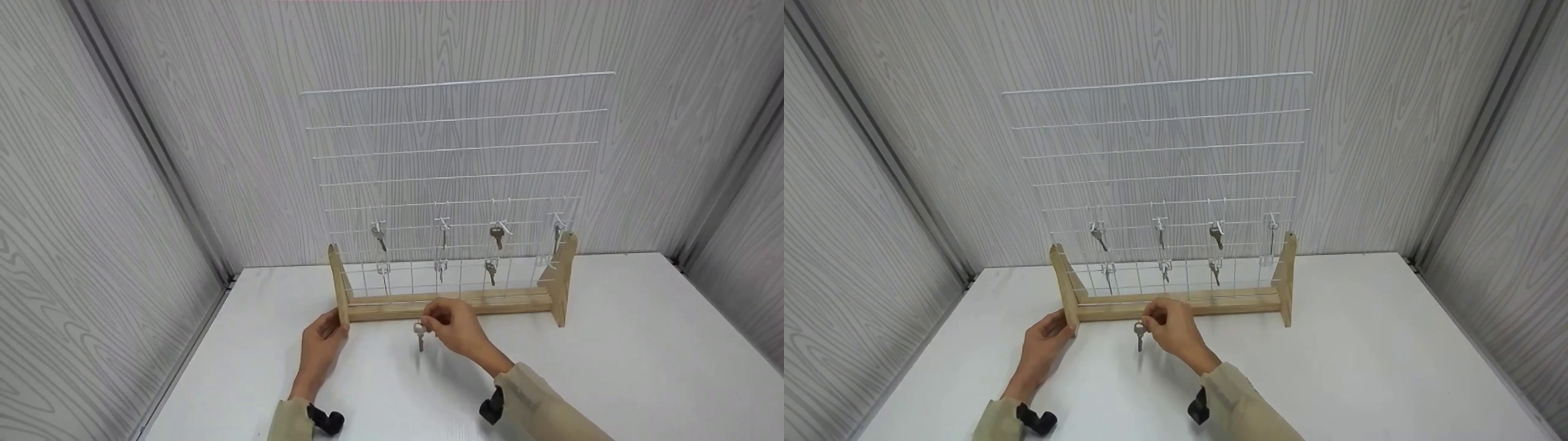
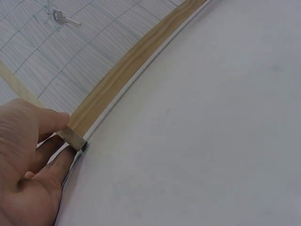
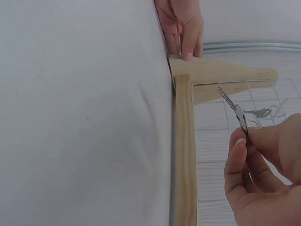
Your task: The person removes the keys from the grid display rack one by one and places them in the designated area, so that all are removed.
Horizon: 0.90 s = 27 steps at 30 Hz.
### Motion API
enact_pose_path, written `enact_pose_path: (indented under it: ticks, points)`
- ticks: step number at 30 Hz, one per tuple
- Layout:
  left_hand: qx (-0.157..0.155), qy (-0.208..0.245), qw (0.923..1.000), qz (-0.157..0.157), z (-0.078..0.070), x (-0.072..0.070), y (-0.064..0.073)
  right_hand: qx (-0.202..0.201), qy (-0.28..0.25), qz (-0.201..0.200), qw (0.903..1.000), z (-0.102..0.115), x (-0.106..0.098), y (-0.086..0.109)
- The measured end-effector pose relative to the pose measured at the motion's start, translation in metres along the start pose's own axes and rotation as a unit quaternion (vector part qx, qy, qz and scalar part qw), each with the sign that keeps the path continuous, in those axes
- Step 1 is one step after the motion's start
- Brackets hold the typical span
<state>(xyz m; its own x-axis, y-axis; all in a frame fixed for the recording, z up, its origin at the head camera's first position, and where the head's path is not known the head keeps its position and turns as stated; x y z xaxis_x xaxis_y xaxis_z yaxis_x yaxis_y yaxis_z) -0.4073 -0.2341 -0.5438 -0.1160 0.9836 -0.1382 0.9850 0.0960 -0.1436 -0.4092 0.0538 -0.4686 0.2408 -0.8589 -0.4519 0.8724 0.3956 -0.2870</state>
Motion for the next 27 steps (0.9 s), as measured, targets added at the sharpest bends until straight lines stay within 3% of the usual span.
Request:
enact_pose_path:
  ticks: [6, 13, 27]
  points:
    - [0.0, 0.005, 1.0, -0.002, -0.001, 0.0, 0.0, 0.004, 0.01, 0.009, 0.9999, -0.01, 0.018, -0.003]
    - [-0.01, -0.003, 0.9999, -0.004, 0.003, 0.001, -0.002, 0.047, -0.012, 0.012, 0.9987, -0.03, 0.033, -0.005]
    - [-0.008, 0.009, 0.9999, 0.003, 0.005, 0.0, -0.002, 0.1, 0.004, 0.023, 0.9947, -0.041, 0.049, -0.005]
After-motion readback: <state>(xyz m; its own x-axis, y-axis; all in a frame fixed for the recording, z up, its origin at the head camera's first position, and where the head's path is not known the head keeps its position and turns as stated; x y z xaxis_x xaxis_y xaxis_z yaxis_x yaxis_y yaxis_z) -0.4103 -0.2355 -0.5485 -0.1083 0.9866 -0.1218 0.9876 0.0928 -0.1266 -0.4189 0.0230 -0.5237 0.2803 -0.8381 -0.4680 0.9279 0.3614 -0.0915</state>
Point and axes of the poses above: each hand's wrist, its own y-axis away from the middle knuckle, its own x-axis out of the palm, z = x × y, the point moved 10 cm from there along -y, towards the middle knuckle, and after that the axes turned 4 degrees about z, right-handed, at the moved point
